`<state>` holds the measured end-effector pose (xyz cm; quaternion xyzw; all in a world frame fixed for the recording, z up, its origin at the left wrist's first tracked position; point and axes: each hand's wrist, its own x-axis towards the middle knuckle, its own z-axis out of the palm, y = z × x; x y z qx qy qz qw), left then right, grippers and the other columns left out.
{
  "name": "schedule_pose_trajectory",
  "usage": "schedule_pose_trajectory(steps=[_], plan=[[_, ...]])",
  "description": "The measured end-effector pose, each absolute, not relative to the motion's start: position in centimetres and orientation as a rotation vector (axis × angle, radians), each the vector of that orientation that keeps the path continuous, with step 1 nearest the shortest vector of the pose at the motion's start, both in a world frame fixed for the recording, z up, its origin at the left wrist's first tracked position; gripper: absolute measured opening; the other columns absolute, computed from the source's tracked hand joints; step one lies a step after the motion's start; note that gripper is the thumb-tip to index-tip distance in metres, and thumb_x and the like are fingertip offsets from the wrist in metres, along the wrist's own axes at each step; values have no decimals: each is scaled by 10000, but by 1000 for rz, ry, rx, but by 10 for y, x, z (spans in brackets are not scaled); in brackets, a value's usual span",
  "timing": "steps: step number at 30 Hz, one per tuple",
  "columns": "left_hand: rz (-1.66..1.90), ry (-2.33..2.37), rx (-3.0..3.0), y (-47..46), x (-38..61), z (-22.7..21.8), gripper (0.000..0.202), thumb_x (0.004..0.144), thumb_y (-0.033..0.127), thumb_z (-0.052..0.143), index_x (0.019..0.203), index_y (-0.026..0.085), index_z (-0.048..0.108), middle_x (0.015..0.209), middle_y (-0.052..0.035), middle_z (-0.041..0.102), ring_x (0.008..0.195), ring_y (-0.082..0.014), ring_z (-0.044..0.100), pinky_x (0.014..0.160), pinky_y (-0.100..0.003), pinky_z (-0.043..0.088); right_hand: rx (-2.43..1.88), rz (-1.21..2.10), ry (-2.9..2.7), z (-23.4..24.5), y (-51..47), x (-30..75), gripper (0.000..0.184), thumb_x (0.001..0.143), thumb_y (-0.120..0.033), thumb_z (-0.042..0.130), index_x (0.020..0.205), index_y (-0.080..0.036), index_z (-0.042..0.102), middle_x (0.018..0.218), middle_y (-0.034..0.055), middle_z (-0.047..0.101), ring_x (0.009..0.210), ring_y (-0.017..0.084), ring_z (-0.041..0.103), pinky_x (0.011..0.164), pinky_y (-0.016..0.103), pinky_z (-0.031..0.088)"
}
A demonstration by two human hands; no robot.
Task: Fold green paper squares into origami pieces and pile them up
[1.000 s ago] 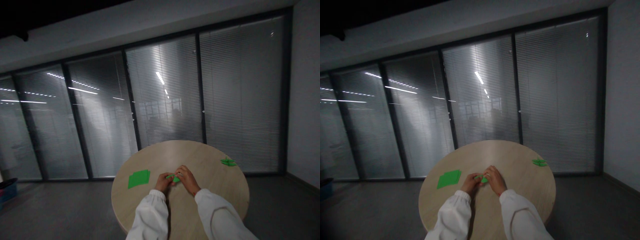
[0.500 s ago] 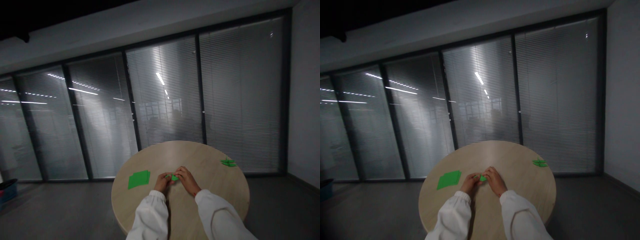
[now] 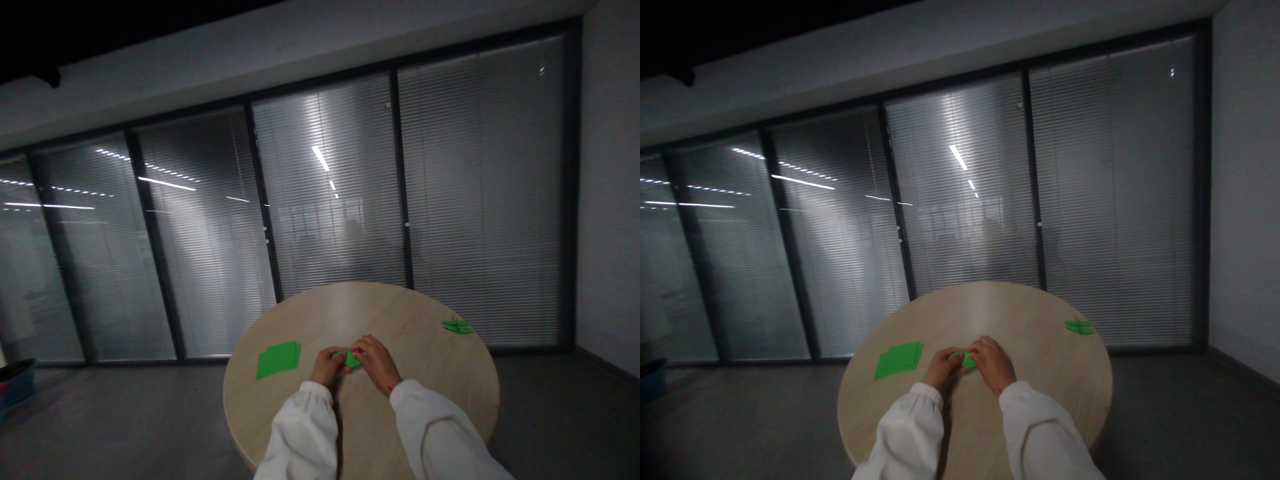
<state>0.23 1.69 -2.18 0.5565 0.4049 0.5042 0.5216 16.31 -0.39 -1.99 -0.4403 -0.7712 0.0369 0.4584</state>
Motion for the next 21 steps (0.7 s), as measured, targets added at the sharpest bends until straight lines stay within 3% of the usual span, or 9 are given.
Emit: schedule_pose_trajectory(steps=[10,16,21], plan=[[1251,1051,1245,23,4,-28,274,555,197,745,806,94,705,625,-33,670,551,-143,609,540,-250,506,-1097,-29,-1989,-19,-4,163,175,843,-145,529,857,-225,683,858,53,654,876,211,555,815,317,398],[1218,1165,1279,23,5,-28,385,586,151,733,957,62,681,530,6,619,441,-113,569,486,-222,478,-1157,-122,-2059,-18,-4,162,165,851,-140,518,843,-209,667,855,48,663,875,196,562,810,310,381],[1184,1153,1206,14,8,-15,437,614,85,697,1044,26,642,556,1,622,486,-110,581,495,-210,495,-1170,-248,-2071,-15,-9,161,141,869,-138,502,840,-189,630,859,42,650,885,188,559,815,302,385]])
